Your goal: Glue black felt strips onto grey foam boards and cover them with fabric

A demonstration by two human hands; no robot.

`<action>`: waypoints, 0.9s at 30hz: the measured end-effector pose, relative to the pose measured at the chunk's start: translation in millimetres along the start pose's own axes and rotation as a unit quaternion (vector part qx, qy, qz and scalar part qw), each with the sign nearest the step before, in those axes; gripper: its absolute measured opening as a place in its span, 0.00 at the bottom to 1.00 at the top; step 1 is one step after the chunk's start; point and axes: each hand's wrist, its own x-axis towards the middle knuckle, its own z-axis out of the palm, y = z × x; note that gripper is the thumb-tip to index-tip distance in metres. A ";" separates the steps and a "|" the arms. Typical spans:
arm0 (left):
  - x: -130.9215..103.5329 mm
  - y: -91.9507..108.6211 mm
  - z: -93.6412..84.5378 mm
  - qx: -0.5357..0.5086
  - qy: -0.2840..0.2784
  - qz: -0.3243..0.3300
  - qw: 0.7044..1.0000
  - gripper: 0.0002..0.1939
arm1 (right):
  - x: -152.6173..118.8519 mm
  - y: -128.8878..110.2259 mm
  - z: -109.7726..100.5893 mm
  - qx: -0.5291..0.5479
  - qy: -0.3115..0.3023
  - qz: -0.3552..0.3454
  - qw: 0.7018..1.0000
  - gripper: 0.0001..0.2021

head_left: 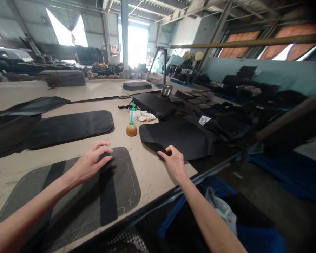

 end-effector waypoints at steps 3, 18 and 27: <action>17.4 25.3 16.0 -0.104 -0.040 -0.043 0.993 0.17 | 9.4 2.2 -3.8 0.051 0.005 0.054 0.997 0.25; 67.0 97.7 79.2 -0.661 -0.113 -0.291 0.683 0.28 | -23.2 -59.6 -23.4 0.193 -0.096 -0.068 0.974 0.15; 57.2 93.9 85.4 -0.602 -0.006 -0.380 0.702 0.22 | 5.5 26.4 -66.7 -0.004 0.080 0.151 0.985 0.19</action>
